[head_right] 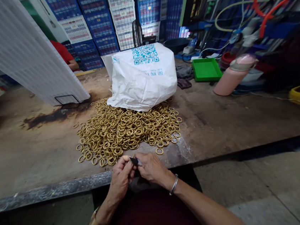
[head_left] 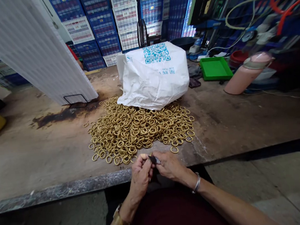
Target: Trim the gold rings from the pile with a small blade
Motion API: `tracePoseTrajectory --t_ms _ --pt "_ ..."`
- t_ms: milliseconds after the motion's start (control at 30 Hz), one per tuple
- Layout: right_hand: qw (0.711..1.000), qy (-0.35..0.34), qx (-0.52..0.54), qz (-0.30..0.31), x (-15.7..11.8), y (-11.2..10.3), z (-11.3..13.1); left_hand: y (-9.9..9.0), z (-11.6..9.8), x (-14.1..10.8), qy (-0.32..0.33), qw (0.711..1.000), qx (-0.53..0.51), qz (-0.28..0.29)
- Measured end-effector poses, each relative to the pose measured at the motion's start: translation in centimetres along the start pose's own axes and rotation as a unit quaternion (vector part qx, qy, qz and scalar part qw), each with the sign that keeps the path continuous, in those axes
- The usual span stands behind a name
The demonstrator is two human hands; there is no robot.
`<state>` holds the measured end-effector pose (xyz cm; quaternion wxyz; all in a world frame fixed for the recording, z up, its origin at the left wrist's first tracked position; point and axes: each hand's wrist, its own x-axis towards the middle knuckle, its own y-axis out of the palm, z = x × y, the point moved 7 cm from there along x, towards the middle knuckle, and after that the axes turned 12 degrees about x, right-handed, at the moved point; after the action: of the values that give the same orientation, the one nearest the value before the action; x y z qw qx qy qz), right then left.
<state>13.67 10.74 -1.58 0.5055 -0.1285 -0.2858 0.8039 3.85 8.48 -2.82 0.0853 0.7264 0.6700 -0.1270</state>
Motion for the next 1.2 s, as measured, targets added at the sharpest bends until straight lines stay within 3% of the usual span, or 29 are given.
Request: tracePoseTrajectory --t_ms 200,300,433,600,833,1033,1133,1200 --pt "0.996 0.033 -0.081 0.028 0.4 0.4 -0.3 -0.5 -0.4 -0.2 0.003 0.999 0.024 -0.025" --pt "0.991 0.061 -0.122 0.014 1.0 -0.1 -1.0 -0.3 -0.4 -0.8 -0.001 1.0 0.009 0.009" --pt "0.987 0.062 -0.14 -0.046 2.1 -1.5 -1.4 0.2 -0.5 -1.5 0.007 0.993 -0.104 0.06" --pt "0.981 0.015 -0.139 -0.136 4.2 -3.2 0.1 -0.1 1.0 -1.0 -0.048 0.975 -0.216 0.037" --pt "0.974 0.026 -0.197 -0.113 7.0 -3.0 0.7 -0.5 1.5 -0.7 -0.068 0.952 -0.295 0.044" --pt "0.982 -0.037 -0.113 -0.144 6.9 -3.2 -0.2 -0.3 2.0 -0.5 -0.133 0.915 -0.377 0.061" --pt "0.984 -0.066 -0.017 -0.163 6.3 -3.6 -0.2 -0.7 1.8 0.1 -0.123 0.926 -0.357 0.027" --pt "0.985 -0.025 0.073 -0.156 5.9 -3.6 -0.6 -1.2 1.3 0.5 -0.088 0.949 -0.302 -0.005"
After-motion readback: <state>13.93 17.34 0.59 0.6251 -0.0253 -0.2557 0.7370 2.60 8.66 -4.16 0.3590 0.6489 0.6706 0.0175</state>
